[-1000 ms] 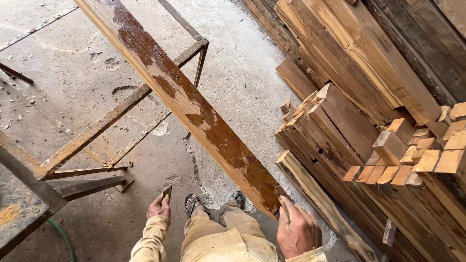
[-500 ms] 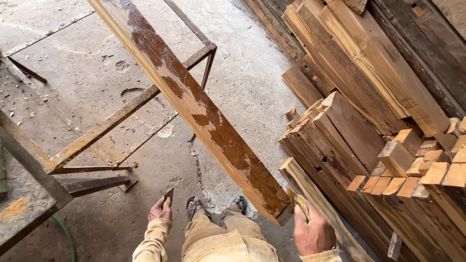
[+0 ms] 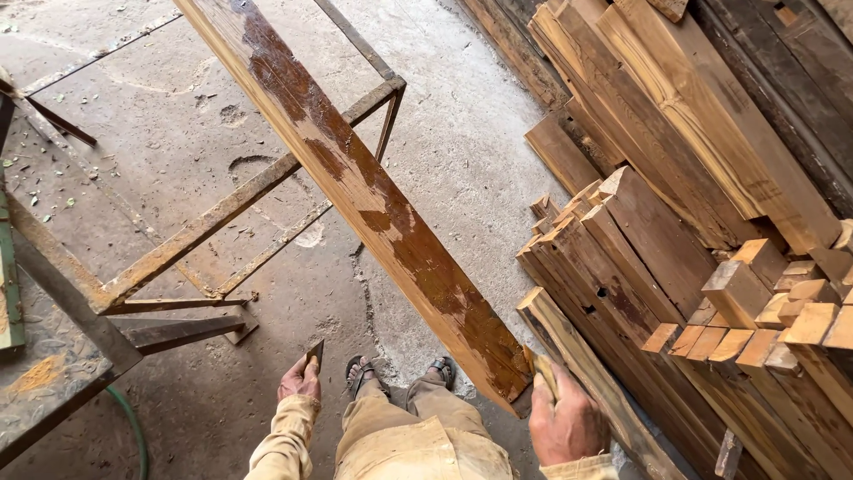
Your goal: The person scoops wood filler paste from a board with a spreader and presses it into holes along a long wooden plank resting on a metal stand, working along its length. They return to the workbench to reload filler and continue filling holes in the plank.
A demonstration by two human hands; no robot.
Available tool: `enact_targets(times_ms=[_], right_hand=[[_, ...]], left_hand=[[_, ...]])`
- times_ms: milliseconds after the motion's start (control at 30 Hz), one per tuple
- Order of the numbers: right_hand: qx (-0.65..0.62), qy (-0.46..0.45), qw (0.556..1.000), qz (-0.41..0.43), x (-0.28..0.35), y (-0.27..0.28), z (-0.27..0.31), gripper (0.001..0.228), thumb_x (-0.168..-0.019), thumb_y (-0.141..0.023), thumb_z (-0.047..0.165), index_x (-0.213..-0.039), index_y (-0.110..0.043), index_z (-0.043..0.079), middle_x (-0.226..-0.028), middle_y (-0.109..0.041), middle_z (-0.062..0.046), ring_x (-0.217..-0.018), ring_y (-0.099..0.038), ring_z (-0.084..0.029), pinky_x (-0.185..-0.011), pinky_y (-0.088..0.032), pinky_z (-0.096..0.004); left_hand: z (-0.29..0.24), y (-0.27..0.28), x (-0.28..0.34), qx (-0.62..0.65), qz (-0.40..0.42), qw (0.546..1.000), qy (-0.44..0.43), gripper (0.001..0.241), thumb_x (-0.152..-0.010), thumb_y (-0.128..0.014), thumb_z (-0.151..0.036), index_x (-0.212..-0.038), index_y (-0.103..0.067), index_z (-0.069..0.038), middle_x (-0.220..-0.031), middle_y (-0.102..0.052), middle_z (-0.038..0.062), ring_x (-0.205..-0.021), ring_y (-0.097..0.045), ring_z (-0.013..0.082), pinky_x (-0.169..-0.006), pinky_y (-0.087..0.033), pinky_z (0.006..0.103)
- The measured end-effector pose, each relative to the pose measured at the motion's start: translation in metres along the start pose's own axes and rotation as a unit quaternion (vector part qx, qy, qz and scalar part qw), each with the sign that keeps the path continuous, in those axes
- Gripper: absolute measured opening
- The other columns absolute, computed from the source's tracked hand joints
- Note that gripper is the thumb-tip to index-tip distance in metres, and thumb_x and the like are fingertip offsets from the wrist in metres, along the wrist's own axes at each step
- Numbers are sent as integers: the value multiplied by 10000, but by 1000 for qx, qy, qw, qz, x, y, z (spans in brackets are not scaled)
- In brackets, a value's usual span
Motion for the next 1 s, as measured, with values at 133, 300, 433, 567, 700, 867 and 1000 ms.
enact_targets(times_ms=[133,300,433,567,700,867,1000], right_hand=[[8,69,997,-41,7,9,21,469,-905,-616,291,-1334,-660,109,-1106,-770,-152,-956,-765,-325,-871,-588,-428],[-21,179,983,-42,7,15,37,405,-904,-614,246,-1276,-691,103,-1059,-781,-156,-907,-774,-301,-797,-608,-414],[-65,224,970,68,-5,14,36,345,-966,-596,223,-1274,-714,121,-942,-764,-182,-752,-737,-311,-675,-615,-403],[-119,154,971,137,-34,22,30,350,-993,-602,220,-1297,-756,138,-843,-760,-172,-614,-646,-329,-572,-554,-437],[-234,389,890,41,-41,59,79,315,-981,-610,221,-1210,-731,43,-866,-782,-102,-648,-688,-156,-548,-570,-315],[-269,474,836,66,-70,51,105,313,-978,-616,212,-1202,-712,15,-829,-759,-131,-637,-631,-149,-540,-509,-296],[-264,333,894,144,-120,-3,79,305,-950,-673,252,-1139,-769,33,-746,-782,-118,-495,-610,-180,-444,-499,-331]], left_hand=[[-5,4,6,-17,18,999,25,396,-978,-606,-434,-1325,-726,-284,-987,-799,80,-818,-725,244,-766,-540,385],[-5,-1,-5,-18,10,1000,6,399,-971,-625,-430,-1316,-735,-262,-1012,-803,107,-876,-734,243,-814,-536,366],[-6,-4,-14,15,-19,1000,-14,395,-955,-652,-410,-1300,-742,-239,-1104,-792,110,-985,-739,257,-898,-529,359],[-3,-2,-12,54,-45,997,-24,396,-944,-661,-406,-1284,-743,-220,-1123,-790,106,-1021,-740,254,-925,-530,361],[15,1,-6,72,-70,994,-34,394,-942,-659,-404,-1268,-748,-203,-1108,-794,119,-1025,-740,253,-933,-525,356],[46,7,19,126,-135,983,-18,401,-931,-669,-404,-1248,-753,-173,-1085,-812,127,-1037,-752,244,-944,-531,357],[76,4,67,114,-210,971,12,411,-939,-676,-389,-1287,-742,-180,-1179,-767,127,-1088,-700,282,-968,-505,370]])
Point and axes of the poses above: each hand's wrist, its own x-axis away from the middle knuckle, its own y-axis out of the back of the hand, z = x × y, the point moved 10 cm from there along -x, towards the middle knuckle
